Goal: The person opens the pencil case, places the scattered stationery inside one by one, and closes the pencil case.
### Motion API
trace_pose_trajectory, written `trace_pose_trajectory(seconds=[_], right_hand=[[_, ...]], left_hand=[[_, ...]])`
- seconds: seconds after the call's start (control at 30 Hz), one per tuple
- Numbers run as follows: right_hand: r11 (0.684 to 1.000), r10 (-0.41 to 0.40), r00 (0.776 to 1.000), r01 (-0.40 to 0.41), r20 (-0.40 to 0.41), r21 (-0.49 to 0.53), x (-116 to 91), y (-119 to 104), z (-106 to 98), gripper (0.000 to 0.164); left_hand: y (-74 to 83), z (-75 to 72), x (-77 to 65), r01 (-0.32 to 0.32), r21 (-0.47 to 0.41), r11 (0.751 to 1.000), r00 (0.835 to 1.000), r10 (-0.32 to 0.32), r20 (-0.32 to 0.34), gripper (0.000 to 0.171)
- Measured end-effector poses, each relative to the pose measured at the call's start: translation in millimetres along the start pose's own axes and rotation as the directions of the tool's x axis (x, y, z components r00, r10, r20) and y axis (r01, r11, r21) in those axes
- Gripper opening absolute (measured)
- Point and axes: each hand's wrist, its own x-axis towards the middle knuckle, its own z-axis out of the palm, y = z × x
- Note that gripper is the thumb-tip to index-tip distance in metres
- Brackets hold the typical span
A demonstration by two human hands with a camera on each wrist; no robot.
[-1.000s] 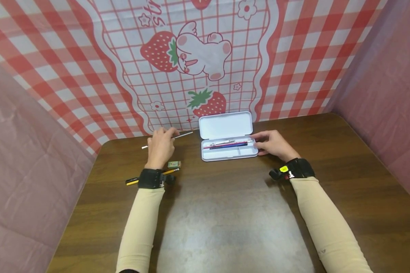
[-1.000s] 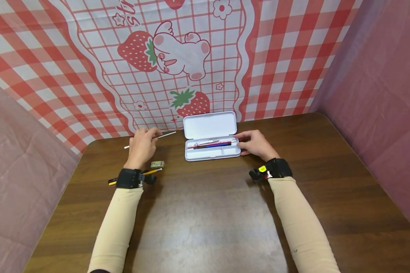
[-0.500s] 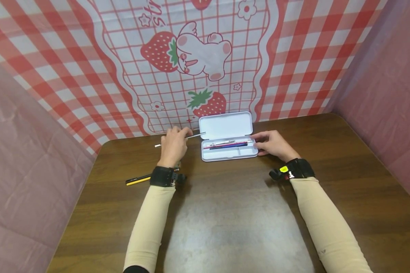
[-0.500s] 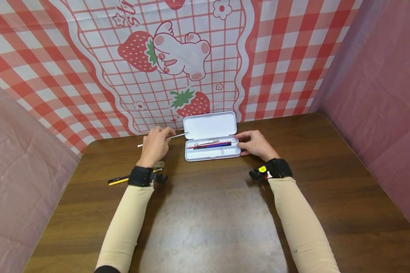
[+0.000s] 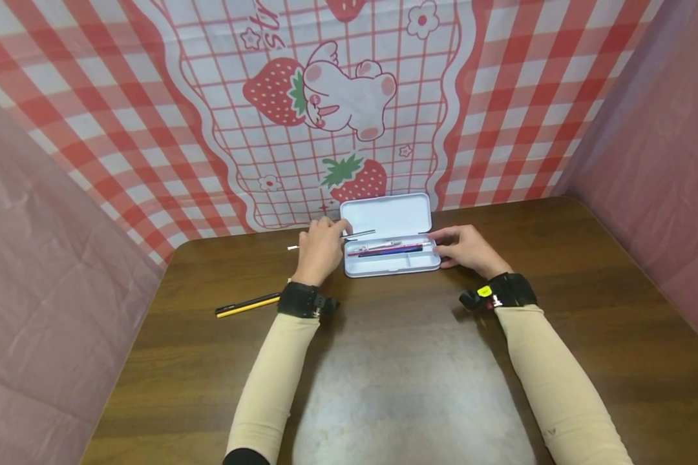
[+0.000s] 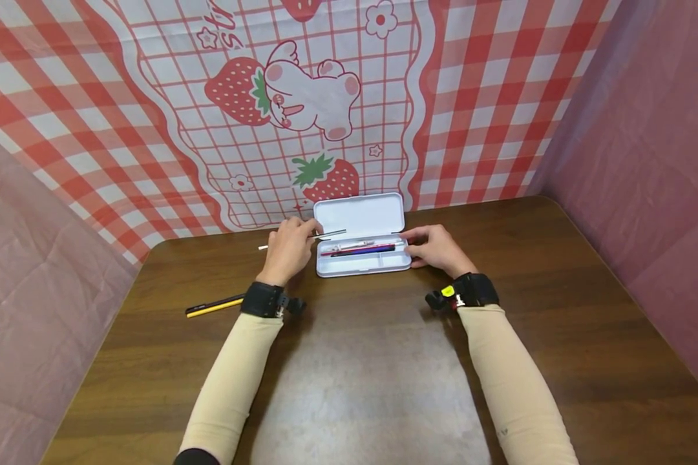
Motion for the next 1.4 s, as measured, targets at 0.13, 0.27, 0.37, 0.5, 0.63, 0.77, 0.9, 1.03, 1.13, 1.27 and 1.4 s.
trace_pose_trajectory(seconds=[0.13, 0.27, 0.37, 0.5, 0.63, 0.77, 0.9, 1.03, 1.13, 1.27, 1.4], right_hand=[[1.000, 0.000, 1.000, 0.000, 0.003, -0.001, -0.2, 1.2, 0.4, 0.042], [1.000, -0.004, 1.000, 0.004, 0.006, -0.014, -0.3, 3.2, 0.2, 0.042], [1.000, -0.005, 1.000, 0.005, 0.000, -0.022, 0.3, 4.5, 0.2, 0.042], [0.999, -0.010, 1.000, 0.010, -0.003, -0.031, 0.6, 6.1, 0.3, 0.041], [1.000, -0.002, 1.000, 0.002, -0.005, -0.029, 0.7, 7.2, 0.8, 0.040], [1.000, 0.002, 1.000, -0.003, -0.013, -0.020, 0.8, 7.6, 0.3, 0.039], [1.000, -0.006, 1.000, 0.005, -0.009, -0.021, 0.2, 6.9, -1.1, 0.040], [1.000, 0.001, 1.000, -0.001, -0.011, -0.022, 0.8, 6.9, -1.7, 0.040], [1.000, -0.004, 1.000, 0.004, -0.010, -0.019, 2.0, 7.6, -1.4, 0.040], [1.000, -0.023, 1.000, 0.023, -0.001, -0.005, 4.3, 9.2, -0.3, 0.041], [1.000, -0.024, 1.000, 0.024, -0.008, 0.007, 7.3, 10.3, 0.8, 0.041]], left_hand=[[11.7, 2.0, 2.6, -0.006, 0.013, 1.000, 1.000, 0.006, 0.022, 0.027], [23.5, 4.3, 4.3, -0.020, 0.029, 0.999, 0.999, 0.019, 0.038, 0.030], [31.8, 6.4, 5.2, -0.037, 0.036, 0.999, 0.999, 0.036, 0.036, 0.032], [41.8, 9.1, 5.9, -0.055, 0.031, 0.998, 0.998, 0.054, 0.035, 0.030], [50.8, 12.3, 6.9, -0.069, 0.035, 0.997, 0.997, 0.067, 0.044, 0.029], [60.0, 14.6, 8.7, -0.082, 0.034, 0.996, 0.996, 0.080, 0.050, 0.032], [69.7, 15.1, 9.9, -0.087, 0.018, 0.996, 0.995, 0.086, 0.052, 0.034], [78.6, 13.6, 10.7, -0.094, 0.005, 0.996, 0.995, 0.093, 0.045, 0.035], [84.3, 12.1, 10.5, -0.106, -0.001, 0.994, 0.994, 0.106, 0.037, 0.035], [88.8, 14.2, 9.2, -0.112, -0.005, 0.994, 0.993, 0.112, 0.030, 0.034], [90.3, 18.9, 8.6, -0.105, -0.005, 0.994, 0.994, 0.105, 0.043, 0.033]])
